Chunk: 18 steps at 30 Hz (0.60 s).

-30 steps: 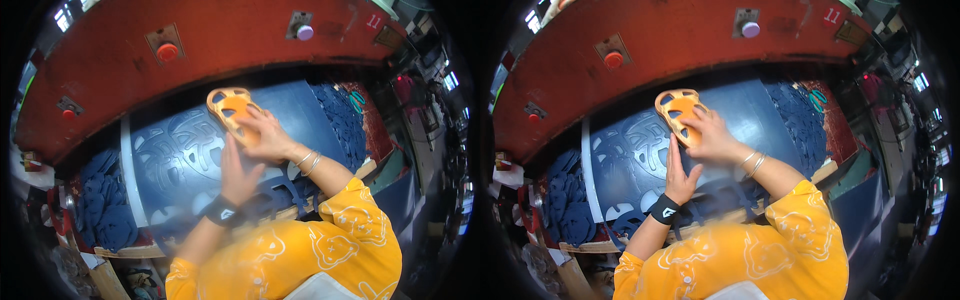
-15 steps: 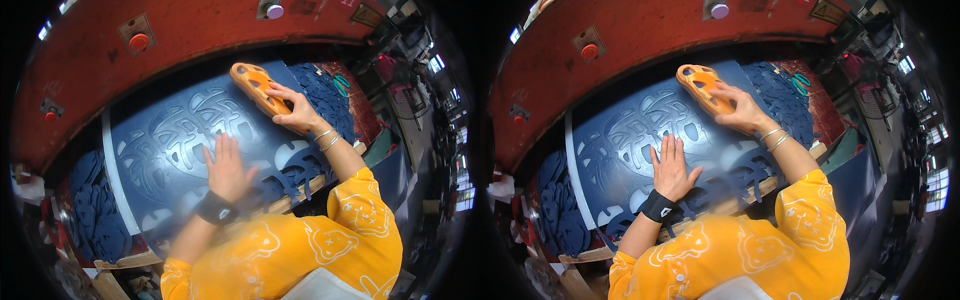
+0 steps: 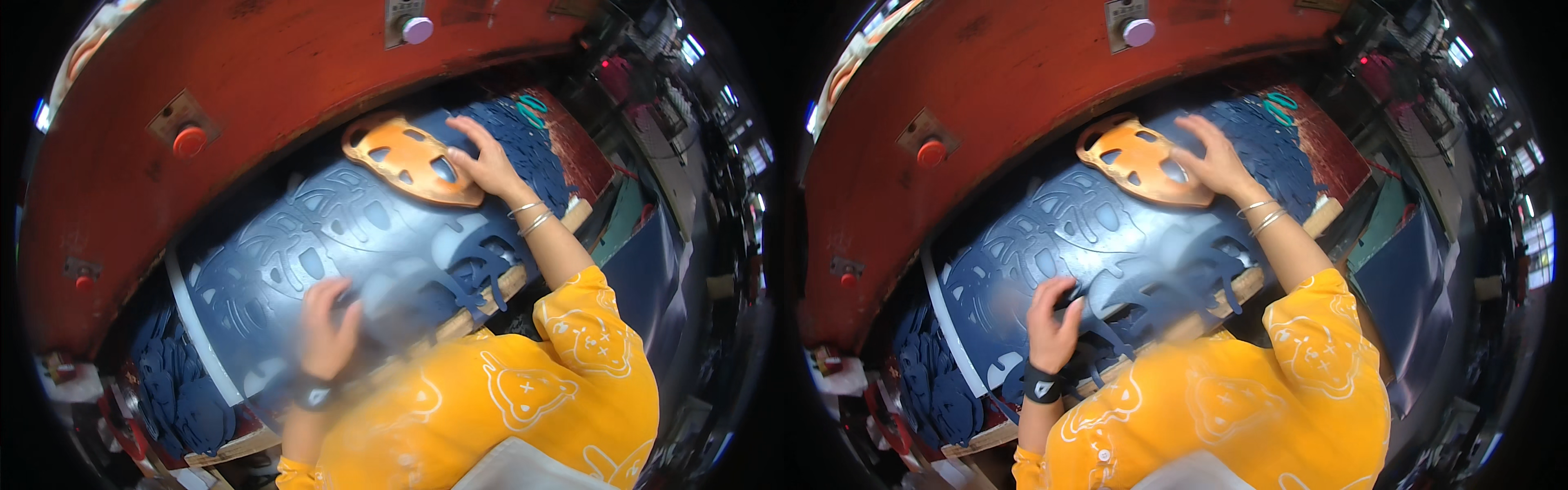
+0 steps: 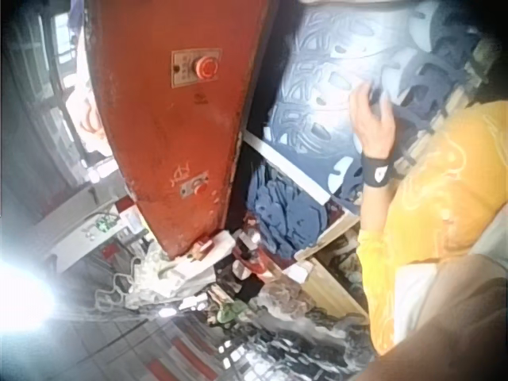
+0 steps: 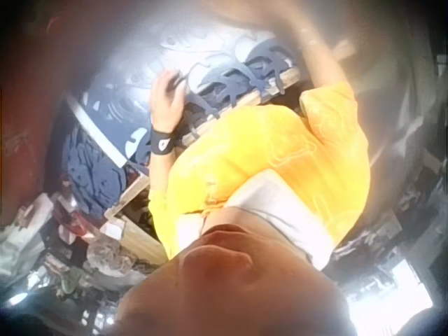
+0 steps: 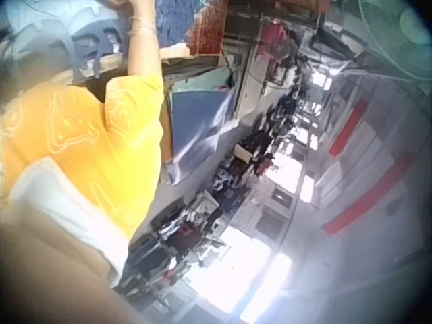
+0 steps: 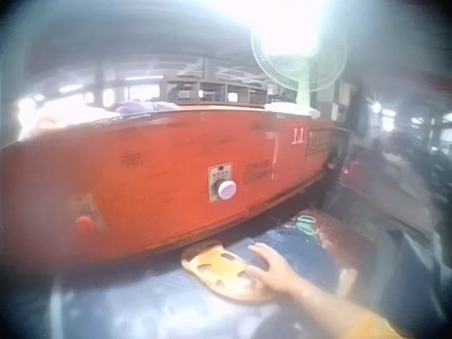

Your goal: The person operates a die-cutting machine to cut blue material into shaped pieces. They repeatedly place the material, press a button to activate the machine, remove the cut pieces, and stack them. The person also places the cut pieces into a plastic bag.

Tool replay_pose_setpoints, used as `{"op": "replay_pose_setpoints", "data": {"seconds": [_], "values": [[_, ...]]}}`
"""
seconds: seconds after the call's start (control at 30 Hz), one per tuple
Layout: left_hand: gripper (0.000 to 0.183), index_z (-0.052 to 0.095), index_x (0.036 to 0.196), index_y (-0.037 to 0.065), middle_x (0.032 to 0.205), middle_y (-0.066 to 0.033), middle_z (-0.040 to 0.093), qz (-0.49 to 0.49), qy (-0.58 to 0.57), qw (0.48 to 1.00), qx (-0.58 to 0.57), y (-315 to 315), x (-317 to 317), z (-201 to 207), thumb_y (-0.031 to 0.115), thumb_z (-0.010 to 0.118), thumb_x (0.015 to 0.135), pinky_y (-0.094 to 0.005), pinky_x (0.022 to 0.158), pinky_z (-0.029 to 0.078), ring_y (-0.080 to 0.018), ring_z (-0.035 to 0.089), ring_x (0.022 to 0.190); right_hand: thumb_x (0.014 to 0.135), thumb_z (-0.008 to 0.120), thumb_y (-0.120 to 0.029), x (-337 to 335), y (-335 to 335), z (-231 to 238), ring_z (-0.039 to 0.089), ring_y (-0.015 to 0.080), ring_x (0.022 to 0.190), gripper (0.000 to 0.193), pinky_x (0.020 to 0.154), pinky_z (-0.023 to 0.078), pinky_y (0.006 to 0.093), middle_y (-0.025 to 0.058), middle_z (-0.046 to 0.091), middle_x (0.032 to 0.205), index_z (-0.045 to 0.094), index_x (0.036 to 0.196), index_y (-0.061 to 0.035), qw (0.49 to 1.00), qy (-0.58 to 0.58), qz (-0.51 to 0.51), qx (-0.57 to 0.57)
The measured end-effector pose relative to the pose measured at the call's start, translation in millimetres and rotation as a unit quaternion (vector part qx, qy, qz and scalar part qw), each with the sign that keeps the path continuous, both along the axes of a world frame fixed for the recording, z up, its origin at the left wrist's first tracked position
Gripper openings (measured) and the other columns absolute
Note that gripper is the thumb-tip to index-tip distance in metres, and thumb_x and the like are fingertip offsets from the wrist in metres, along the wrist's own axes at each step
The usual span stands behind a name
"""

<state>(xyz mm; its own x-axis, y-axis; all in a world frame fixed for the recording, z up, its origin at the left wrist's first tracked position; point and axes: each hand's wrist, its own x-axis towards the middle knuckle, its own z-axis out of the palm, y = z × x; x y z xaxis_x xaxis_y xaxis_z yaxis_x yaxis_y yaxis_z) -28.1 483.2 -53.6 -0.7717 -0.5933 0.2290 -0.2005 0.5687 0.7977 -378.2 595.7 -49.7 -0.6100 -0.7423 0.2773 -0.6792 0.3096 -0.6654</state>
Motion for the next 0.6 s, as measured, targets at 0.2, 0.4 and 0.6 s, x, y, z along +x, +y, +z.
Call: {"op": "replay_pose_setpoints", "data": {"seconds": [0.2, 0.4, 0.6], "values": [[0.008, 0.061, 0.077, 0.001, 0.068, -0.0035, 0.058, 0.060, 0.003, 0.995, 0.079, 89, 61, -20, 0.005, 0.064, 0.083, -0.0248, 0.055, 0.042, -0.0099, 0.054, 0.061, 0.085, 0.063, -0.037, -6, 6, 15, 0.029, 0.0404, 0.134, 0.067, 0.110, 0.023, 0.0462, 0.0256, 0.032, 0.144, 0.039, 0.140, -0.0067, 0.931, 0.177, -0.144, -0.283], [0.015, 0.059, 0.072, 0.004, 0.069, -0.0113, 0.057, 0.107, 0.001, 0.983, -0.150, 129, 51, -53, 0.010, 0.071, 0.076, -0.0367, 0.058, 0.043, -0.0295, 0.057, 0.064, 0.087, 0.058, -0.042, 19, -51, 72, 0.021, 0.0431, 0.136, 0.072, 0.110, 0.016, 0.0543, 0.0260, 0.024, 0.146, 0.030, 0.145, -0.0080, 0.872, 0.208, -0.169, -0.411], [0.019, 0.058, 0.068, 0.004, 0.066, -0.0107, 0.056, 0.147, -0.014, 0.969, -0.198, 139, 55, -60, 0.013, 0.071, 0.078, -0.0375, 0.058, 0.044, -0.0292, 0.056, 0.061, 0.086, 0.059, -0.034, 32, 2, 39, 0.025, 0.0424, 0.134, 0.072, 0.110, 0.018, 0.0515, 0.0273, 0.028, 0.144, 0.029, 0.145, -0.0054, 0.889, 0.155, -0.116, -0.416]]}}
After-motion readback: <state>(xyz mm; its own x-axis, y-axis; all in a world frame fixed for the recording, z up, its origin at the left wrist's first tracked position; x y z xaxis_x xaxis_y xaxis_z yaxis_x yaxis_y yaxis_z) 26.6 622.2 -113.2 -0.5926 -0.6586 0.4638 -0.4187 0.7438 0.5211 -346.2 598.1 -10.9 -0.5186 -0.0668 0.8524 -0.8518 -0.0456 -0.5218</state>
